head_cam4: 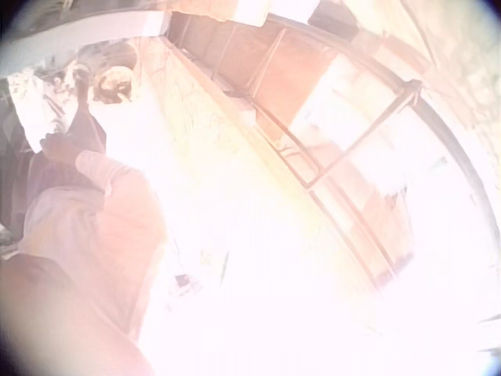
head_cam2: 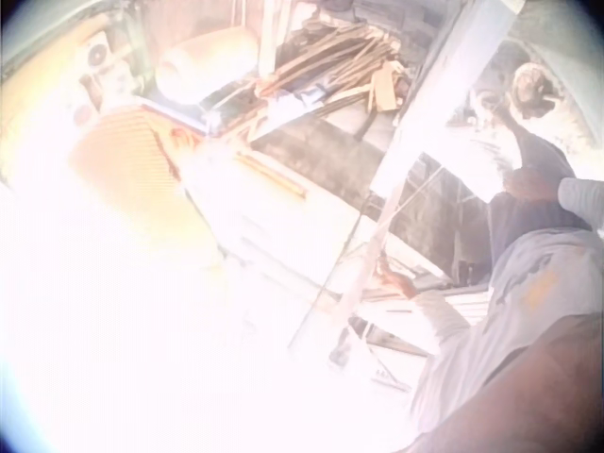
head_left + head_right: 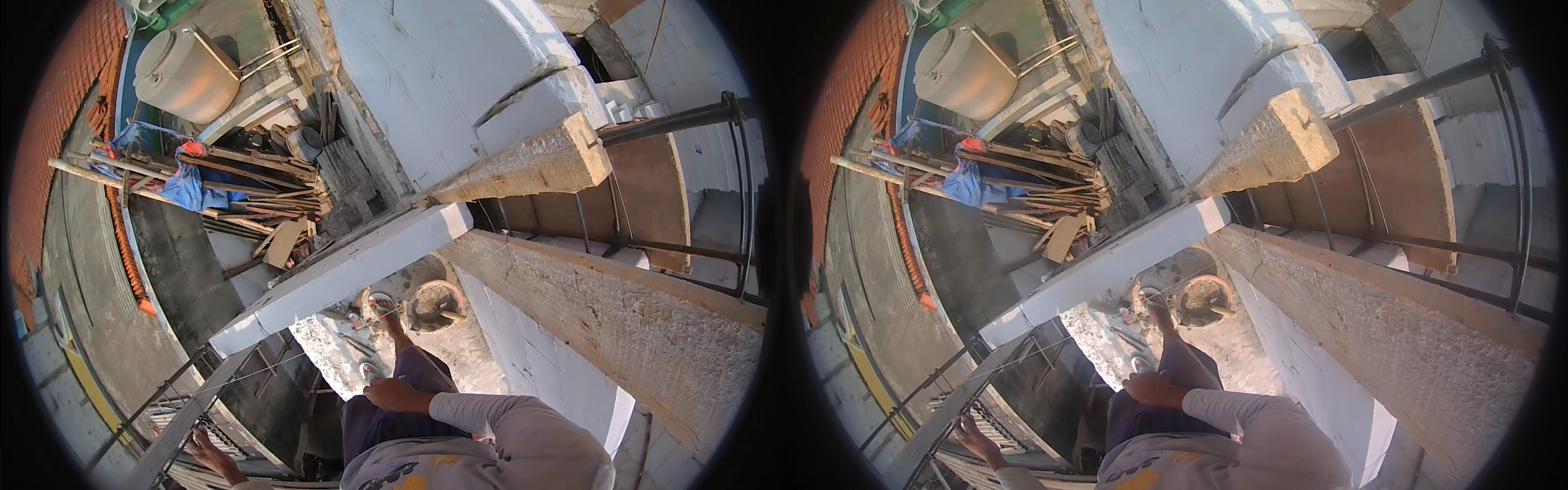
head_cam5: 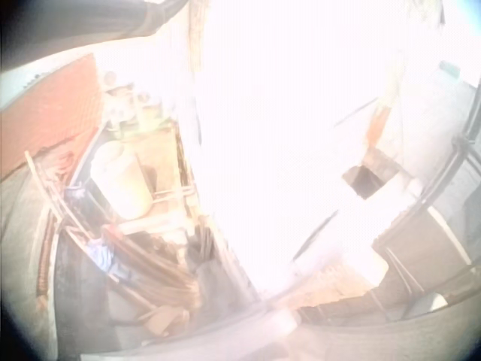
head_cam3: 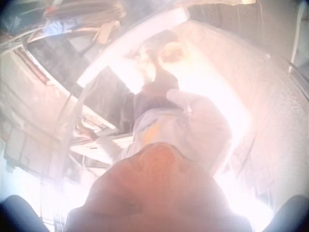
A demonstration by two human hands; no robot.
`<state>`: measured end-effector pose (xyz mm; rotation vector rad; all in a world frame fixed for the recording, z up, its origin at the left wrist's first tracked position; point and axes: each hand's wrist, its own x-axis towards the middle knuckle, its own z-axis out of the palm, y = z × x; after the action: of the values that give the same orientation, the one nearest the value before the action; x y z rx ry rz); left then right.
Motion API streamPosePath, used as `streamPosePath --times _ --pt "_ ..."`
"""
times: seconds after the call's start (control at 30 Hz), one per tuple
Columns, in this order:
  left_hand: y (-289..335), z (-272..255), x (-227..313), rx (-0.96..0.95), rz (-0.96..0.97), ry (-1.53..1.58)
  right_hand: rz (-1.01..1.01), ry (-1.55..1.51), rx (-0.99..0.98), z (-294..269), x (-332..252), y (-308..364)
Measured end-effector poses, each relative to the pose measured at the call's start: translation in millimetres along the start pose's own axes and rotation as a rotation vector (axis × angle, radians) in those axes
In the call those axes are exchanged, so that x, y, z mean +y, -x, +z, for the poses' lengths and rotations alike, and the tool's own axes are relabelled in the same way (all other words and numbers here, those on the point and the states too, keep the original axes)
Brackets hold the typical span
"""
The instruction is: The person measures a metal frame with a tape measure, then picks up a white insulation panel and applies cement to its edge using a trowel. The person positions the panel against the frame and adjusts it, then measures the panel again.
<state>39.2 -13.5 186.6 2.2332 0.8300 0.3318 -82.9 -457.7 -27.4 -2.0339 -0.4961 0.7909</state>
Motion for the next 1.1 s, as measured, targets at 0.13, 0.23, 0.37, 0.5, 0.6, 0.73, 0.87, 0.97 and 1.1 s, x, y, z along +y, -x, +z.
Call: streamPosePath --times 0.13,0.23,0.37,0.5,0.6,0.73,0.87,0.97,1.1 --pt "-3.8 -1.1 -30.8 0.026 0.031 0.11 0.103 -0.021 0.07 -3.4 6.1 21.9" --pt "6.2 19.5 -13.8 0.106 0.049 0.188 0.139 0.013 0.171 19.6 25.6 36.5" --pt "14.2 22.1 4.3 0.139 0.151 0.31 0.144 0.135 0.061 34.4 35.4 69.0" --pt "-14.1 8.8 -54.7 0.014 0.197 0.315 0.191 0.264 0.064 57.2 44.7 99.3" --pt "-20.5 5.2 -59.9 -0.066 0.307 0.249 0.28 0.182 0.134 62.4 16.8 119.9" --pt "-42.8 10.2 -70.6 -0.157 0.343 0.418 0.468 0.074 0.211 83.1 -2.1 143.0" --pt "-33.5 4.8 -47.9 -0.165 0.56 0.262 0.49 0.069 0.258 107.0 -9.2 169.5" --pt "-38.7 0.0 -56.2 -0.166 0.51 0.414 0.481 0.092 0.294 118.2 -18.9 189.0" --pt "-54.2 16.6 -72.1 -0.085 0.514 0.452 0.481 0.117 0.377 139.0 -18.1 224.4"
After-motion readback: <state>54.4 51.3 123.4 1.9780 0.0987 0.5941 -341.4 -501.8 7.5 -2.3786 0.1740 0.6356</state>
